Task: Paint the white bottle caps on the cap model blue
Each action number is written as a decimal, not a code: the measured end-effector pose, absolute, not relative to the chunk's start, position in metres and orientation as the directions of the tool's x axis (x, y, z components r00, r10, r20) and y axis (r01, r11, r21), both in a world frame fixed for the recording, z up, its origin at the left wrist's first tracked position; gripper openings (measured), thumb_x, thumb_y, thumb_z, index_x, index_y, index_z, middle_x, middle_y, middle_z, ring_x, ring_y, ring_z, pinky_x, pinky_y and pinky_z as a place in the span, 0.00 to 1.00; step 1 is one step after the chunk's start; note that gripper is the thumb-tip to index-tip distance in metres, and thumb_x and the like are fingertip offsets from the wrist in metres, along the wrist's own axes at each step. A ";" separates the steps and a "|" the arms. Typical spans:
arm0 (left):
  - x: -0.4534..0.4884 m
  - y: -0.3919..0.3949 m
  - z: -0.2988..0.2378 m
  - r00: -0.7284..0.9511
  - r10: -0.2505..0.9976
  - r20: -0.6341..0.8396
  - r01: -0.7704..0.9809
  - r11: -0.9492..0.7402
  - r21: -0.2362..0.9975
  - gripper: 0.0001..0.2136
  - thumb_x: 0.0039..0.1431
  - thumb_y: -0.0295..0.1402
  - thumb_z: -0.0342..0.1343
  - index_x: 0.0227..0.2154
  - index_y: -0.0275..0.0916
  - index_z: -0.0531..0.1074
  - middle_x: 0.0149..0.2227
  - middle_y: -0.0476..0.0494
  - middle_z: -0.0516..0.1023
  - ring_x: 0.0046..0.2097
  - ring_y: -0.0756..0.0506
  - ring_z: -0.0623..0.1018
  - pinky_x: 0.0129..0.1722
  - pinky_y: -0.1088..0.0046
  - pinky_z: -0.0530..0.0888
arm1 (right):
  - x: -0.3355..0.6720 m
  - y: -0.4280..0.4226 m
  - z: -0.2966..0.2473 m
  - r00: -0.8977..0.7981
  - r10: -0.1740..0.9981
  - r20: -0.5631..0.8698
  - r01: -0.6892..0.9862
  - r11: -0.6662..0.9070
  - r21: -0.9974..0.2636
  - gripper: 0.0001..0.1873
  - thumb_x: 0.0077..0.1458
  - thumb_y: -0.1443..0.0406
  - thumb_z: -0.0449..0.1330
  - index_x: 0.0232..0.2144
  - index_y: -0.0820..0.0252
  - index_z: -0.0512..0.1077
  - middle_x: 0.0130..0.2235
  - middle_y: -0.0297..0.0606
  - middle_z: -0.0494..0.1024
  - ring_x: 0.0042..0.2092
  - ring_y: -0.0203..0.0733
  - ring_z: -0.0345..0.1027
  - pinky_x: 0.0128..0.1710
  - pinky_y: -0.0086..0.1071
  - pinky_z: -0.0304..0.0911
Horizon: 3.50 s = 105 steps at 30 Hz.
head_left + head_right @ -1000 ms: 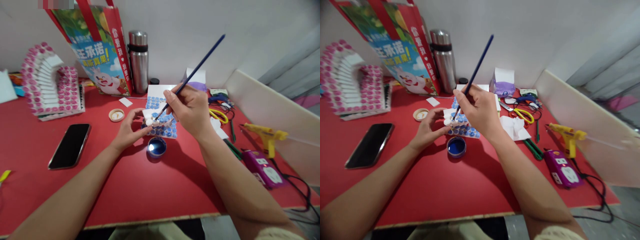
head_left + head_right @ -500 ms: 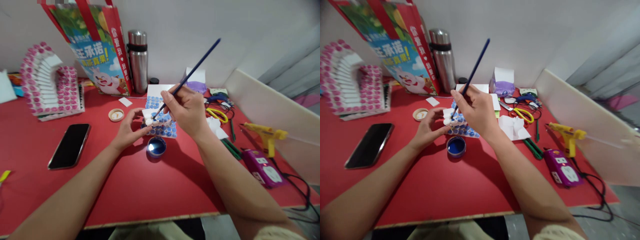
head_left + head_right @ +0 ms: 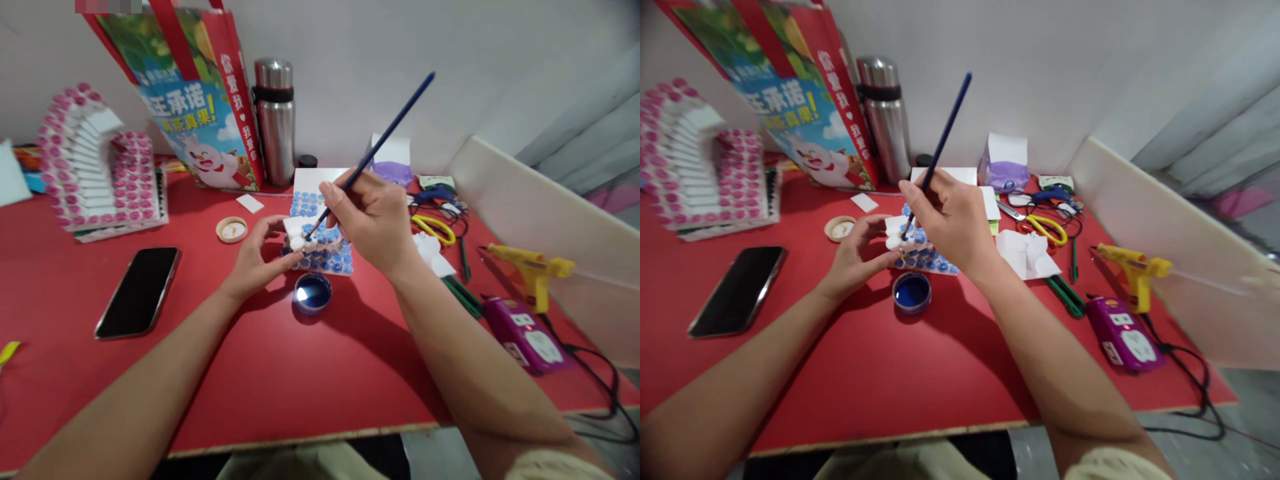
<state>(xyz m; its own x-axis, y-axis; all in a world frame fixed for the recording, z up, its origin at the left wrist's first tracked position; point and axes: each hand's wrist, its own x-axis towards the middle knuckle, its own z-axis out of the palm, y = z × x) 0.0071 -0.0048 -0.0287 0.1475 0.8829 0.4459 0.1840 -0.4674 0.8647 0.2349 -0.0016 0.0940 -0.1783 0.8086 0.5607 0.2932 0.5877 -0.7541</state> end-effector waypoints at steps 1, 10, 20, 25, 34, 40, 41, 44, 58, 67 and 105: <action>0.007 -0.005 -0.029 0.148 0.884 0.443 0.185 -0.465 0.866 0.31 0.62 0.52 0.79 0.62 0.47 0.77 0.62 0.36 0.84 0.61 0.34 0.83 0.66 0.47 0.78 | 0.235 -0.001 0.094 -0.170 0.811 0.560 0.299 0.584 -0.755 0.23 0.76 0.46 0.66 0.32 0.51 0.73 0.27 0.31 0.77 0.29 0.37 0.72 0.27 0.32 0.67; 0.007 -0.005 -0.028 0.138 0.890 0.435 0.196 -0.456 0.868 0.32 0.61 0.52 0.79 0.63 0.47 0.77 0.62 0.37 0.85 0.60 0.33 0.84 0.66 0.47 0.79 | 0.240 0.002 0.097 -0.170 0.809 0.563 0.328 0.585 -0.742 0.29 0.74 0.39 0.67 0.31 0.52 0.72 0.28 0.33 0.78 0.30 0.37 0.71 0.27 0.32 0.66; 0.007 -0.006 -0.027 0.142 0.888 0.437 0.187 -0.458 0.869 0.32 0.62 0.53 0.79 0.62 0.47 0.77 0.62 0.36 0.85 0.61 0.33 0.84 0.66 0.46 0.80 | 0.243 0.003 0.101 -0.169 0.820 0.547 0.361 0.568 -0.739 0.28 0.74 0.41 0.69 0.29 0.51 0.72 0.27 0.33 0.77 0.30 0.39 0.72 0.28 0.33 0.64; 0.008 -0.006 -0.028 0.139 0.889 0.437 0.173 -0.456 0.873 0.32 0.62 0.52 0.79 0.62 0.46 0.77 0.62 0.36 0.85 0.61 0.34 0.84 0.66 0.47 0.80 | 0.243 0.003 0.101 -0.166 0.815 0.556 0.359 0.575 -0.735 0.30 0.73 0.38 0.68 0.30 0.52 0.74 0.26 0.33 0.78 0.30 0.39 0.72 0.28 0.34 0.66; 0.008 -0.005 -0.030 0.138 0.889 0.437 0.160 -0.456 0.875 0.31 0.62 0.51 0.79 0.62 0.46 0.77 0.62 0.37 0.84 0.60 0.34 0.83 0.66 0.49 0.79 | 0.241 0.000 0.100 -0.185 0.800 0.571 0.329 0.597 -0.731 0.29 0.76 0.39 0.66 0.32 0.53 0.74 0.27 0.33 0.77 0.30 0.38 0.71 0.30 0.34 0.67; 0.009 -0.004 -0.030 0.135 0.883 0.450 0.162 -0.468 0.869 0.32 0.61 0.51 0.80 0.62 0.46 0.77 0.62 0.37 0.85 0.60 0.34 0.84 0.65 0.50 0.79 | 0.241 -0.001 0.102 -0.191 0.806 0.560 0.349 0.589 -0.729 0.30 0.75 0.39 0.65 0.31 0.52 0.72 0.27 0.33 0.77 0.30 0.39 0.70 0.30 0.35 0.66; 0.009 -0.004 -0.030 0.135 0.882 0.451 0.164 -0.468 0.868 0.32 0.61 0.51 0.80 0.62 0.46 0.77 0.61 0.37 0.85 0.60 0.34 0.84 0.65 0.50 0.79 | 0.241 -0.001 0.102 -0.187 0.808 0.559 0.353 0.587 -0.729 0.29 0.76 0.39 0.65 0.31 0.52 0.72 0.27 0.33 0.77 0.30 0.39 0.70 0.30 0.35 0.66; 0.009 -0.004 -0.030 0.131 0.883 0.451 0.168 -0.468 0.868 0.32 0.61 0.51 0.79 0.62 0.46 0.77 0.62 0.37 0.84 0.60 0.34 0.84 0.65 0.50 0.79 | 0.241 -0.002 0.103 -0.203 0.804 0.559 0.362 0.592 -0.720 0.29 0.76 0.39 0.65 0.31 0.52 0.72 0.28 0.33 0.77 0.31 0.39 0.71 0.31 0.35 0.66; 0.006 -0.003 -0.034 0.142 0.883 0.447 0.166 -0.467 0.869 0.32 0.62 0.49 0.79 0.64 0.47 0.77 0.63 0.37 0.84 0.61 0.34 0.83 0.66 0.48 0.79 | 0.246 0.001 0.106 -0.212 0.818 0.534 0.446 0.567 -0.692 0.25 0.77 0.47 0.67 0.30 0.53 0.74 0.27 0.33 0.77 0.31 0.39 0.71 0.32 0.35 0.67; 0.007 -0.004 -0.032 0.144 0.877 0.458 0.166 -0.477 0.863 0.31 0.63 0.48 0.79 0.64 0.47 0.77 0.63 0.37 0.84 0.62 0.34 0.83 0.66 0.49 0.78 | 0.244 -0.001 0.106 -0.228 0.806 0.546 0.435 0.586 -0.683 0.23 0.77 0.50 0.68 0.30 0.53 0.73 0.27 0.33 0.75 0.31 0.39 0.68 0.32 0.35 0.64; 0.008 -0.004 -0.027 0.145 0.889 0.434 0.186 -0.456 0.871 0.33 0.61 0.54 0.79 0.62 0.46 0.76 0.62 0.36 0.85 0.61 0.33 0.84 0.65 0.48 0.81 | 0.257 -0.042 0.100 -0.359 0.873 0.331 0.224 0.425 -0.877 0.24 0.67 0.47 0.76 0.29 0.58 0.80 0.26 0.33 0.81 0.23 0.34 0.67 0.22 0.32 0.59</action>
<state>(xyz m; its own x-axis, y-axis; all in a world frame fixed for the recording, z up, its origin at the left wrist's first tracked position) 0.0079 -0.0044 -0.0272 0.1452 0.8890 0.4343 0.1858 -0.4556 0.8706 0.2568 -0.0419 0.0996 -0.3586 0.8727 0.3314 0.2240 0.4251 -0.8770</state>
